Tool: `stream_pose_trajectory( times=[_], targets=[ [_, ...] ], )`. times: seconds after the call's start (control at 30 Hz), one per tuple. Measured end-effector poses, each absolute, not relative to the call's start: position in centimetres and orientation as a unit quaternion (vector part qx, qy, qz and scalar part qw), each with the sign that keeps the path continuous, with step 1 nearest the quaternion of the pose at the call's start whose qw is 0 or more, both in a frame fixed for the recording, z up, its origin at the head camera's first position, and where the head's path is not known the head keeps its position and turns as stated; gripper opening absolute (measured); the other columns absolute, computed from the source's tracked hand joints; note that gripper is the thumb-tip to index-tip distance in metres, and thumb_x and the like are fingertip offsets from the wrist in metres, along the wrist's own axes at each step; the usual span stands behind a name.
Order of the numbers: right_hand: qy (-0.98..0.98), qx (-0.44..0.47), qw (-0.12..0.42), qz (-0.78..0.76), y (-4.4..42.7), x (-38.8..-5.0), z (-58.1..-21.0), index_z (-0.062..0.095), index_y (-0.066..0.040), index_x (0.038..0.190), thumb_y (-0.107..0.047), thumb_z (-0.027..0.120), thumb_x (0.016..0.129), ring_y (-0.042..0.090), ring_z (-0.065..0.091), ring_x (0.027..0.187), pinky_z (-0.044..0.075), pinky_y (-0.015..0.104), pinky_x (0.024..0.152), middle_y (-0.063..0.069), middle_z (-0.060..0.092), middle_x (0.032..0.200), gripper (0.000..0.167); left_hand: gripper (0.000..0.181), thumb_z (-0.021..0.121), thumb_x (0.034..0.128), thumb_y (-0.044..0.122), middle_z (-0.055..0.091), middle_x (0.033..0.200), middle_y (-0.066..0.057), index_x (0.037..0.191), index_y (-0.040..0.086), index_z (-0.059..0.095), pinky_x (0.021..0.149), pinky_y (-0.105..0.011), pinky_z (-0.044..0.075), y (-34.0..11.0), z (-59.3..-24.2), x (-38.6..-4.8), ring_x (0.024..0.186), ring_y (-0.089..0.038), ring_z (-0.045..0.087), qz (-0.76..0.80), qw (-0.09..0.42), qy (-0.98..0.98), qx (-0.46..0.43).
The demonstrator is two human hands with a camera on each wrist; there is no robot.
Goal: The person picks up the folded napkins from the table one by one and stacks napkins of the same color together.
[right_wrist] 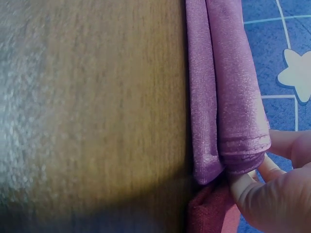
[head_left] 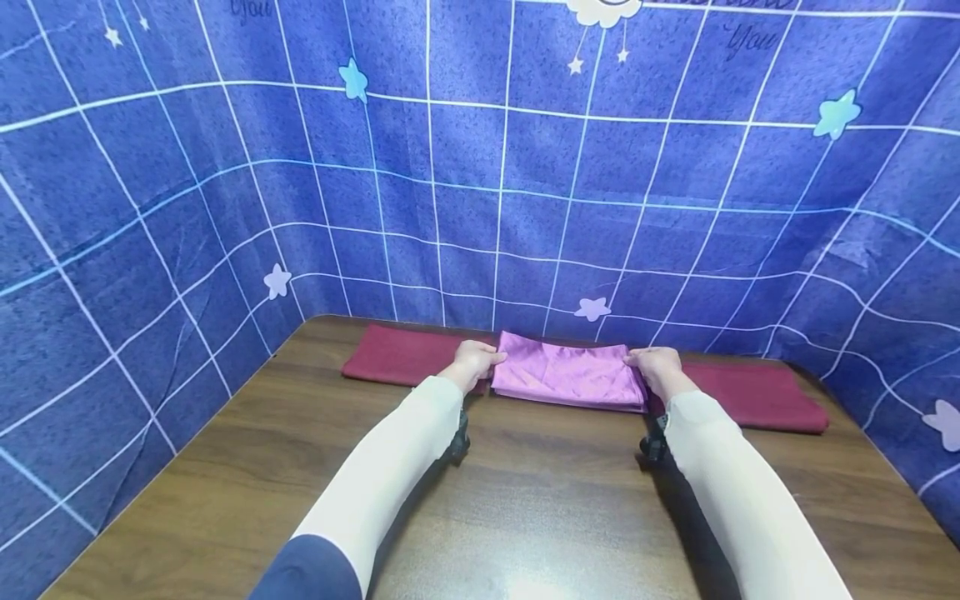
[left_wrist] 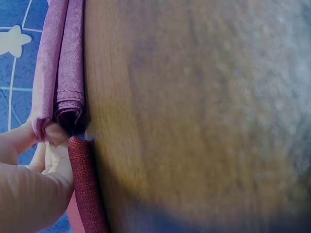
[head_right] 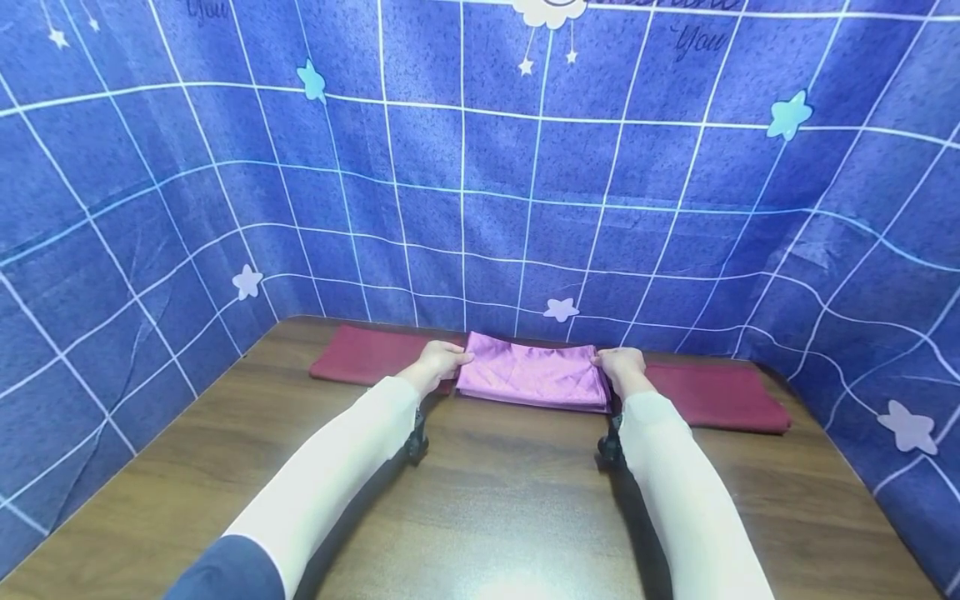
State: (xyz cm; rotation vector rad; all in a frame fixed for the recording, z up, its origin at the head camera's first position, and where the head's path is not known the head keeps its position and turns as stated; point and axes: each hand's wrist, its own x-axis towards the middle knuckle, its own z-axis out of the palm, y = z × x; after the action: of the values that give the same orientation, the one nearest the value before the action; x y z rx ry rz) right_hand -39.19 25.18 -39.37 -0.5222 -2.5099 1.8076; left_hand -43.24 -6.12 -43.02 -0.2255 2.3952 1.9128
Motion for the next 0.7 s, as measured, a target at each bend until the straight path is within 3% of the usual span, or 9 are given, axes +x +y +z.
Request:
stream_pose_trajectory(
  times=[0.17, 0.23, 0.37, 0.47, 0.7],
  targets=[
    [-0.806, -0.181, 0.026, 0.562, 25.1, -39.4, -39.7, 0.060, 0.007, 0.124, -0.003, 0.067, 0.085, 0.023, 0.048, 0.120, 0.041, 0.035, 0.108, 0.011, 0.067, 0.116, 0.041, 0.034, 0.083, 0.0742, 0.010, 0.073, 0.099, -0.013, 0.104, 0.000, 0.072, 0.075, -0.034, 0.060, -6.2, -45.5, -45.7, 0.085, -0.023, 0.073, 0.630, 0.037, 0.772, -0.077],
    [-0.802, -0.183, 0.021, 0.569, 25.2, -39.4, -39.7, 0.060, 0.006, 0.125, -0.003, 0.066, 0.085, 0.022, 0.049, 0.118, 0.041, 0.036, 0.108, 0.009, 0.066, 0.114, 0.041, 0.030, 0.086, 0.0704, 0.010, 0.072, 0.088, -0.011, 0.096, 0.001, 0.073, 0.067, -0.030, 0.060, -6.5, -46.7, -46.6, 0.075, -0.020, 0.072, 0.641, 0.022, 0.765, -0.058],
    [-0.800, -0.177, 0.005, 0.574, 25.2, -39.2, -39.6, 0.058, 0.007, 0.127, -0.004, 0.066, 0.087, 0.021, 0.050, 0.116, 0.041, 0.038, 0.108, 0.014, 0.062, 0.125, 0.043, 0.027, 0.083, 0.0734, 0.008, 0.072, 0.091, -0.014, 0.096, -0.002, 0.072, 0.068, -0.029, 0.060, -5.9, -44.2, -44.1, 0.077, -0.022, 0.072, 0.626, 0.022, 0.775, -0.080],
    [-0.798, -0.169, -0.007, 0.579, 25.2, -39.1, -39.5, 0.056, 0.007, 0.129, -0.004, 0.064, 0.088, 0.022, 0.050, 0.116, 0.041, 0.039, 0.109, 0.017, 0.058, 0.131, 0.044, 0.030, 0.076, 0.0818, 0.007, 0.070, 0.110, -0.017, 0.109, -0.004, 0.069, 0.079, -0.032, 0.059, -5.3, -40.2, -40.3, 0.093, -0.025, 0.072, 0.598, 0.041, 0.792, -0.120],
    [-0.799, -0.161, -0.016, 0.579, 25.2, -38.6, -39.0, 0.051, 0.009, 0.133, -0.003, 0.061, 0.090, 0.025, 0.050, 0.119, 0.039, 0.043, 0.111, 0.023, 0.048, 0.141, 0.047, 0.030, 0.075, 0.0834, 0.009, 0.071, 0.108, -0.017, 0.109, -0.004, 0.069, 0.074, -0.029, 0.059, -5.6, -40.0, -40.0, 0.090, -0.024, 0.072, 0.610, 0.050, 0.783, -0.111]
  ],
)
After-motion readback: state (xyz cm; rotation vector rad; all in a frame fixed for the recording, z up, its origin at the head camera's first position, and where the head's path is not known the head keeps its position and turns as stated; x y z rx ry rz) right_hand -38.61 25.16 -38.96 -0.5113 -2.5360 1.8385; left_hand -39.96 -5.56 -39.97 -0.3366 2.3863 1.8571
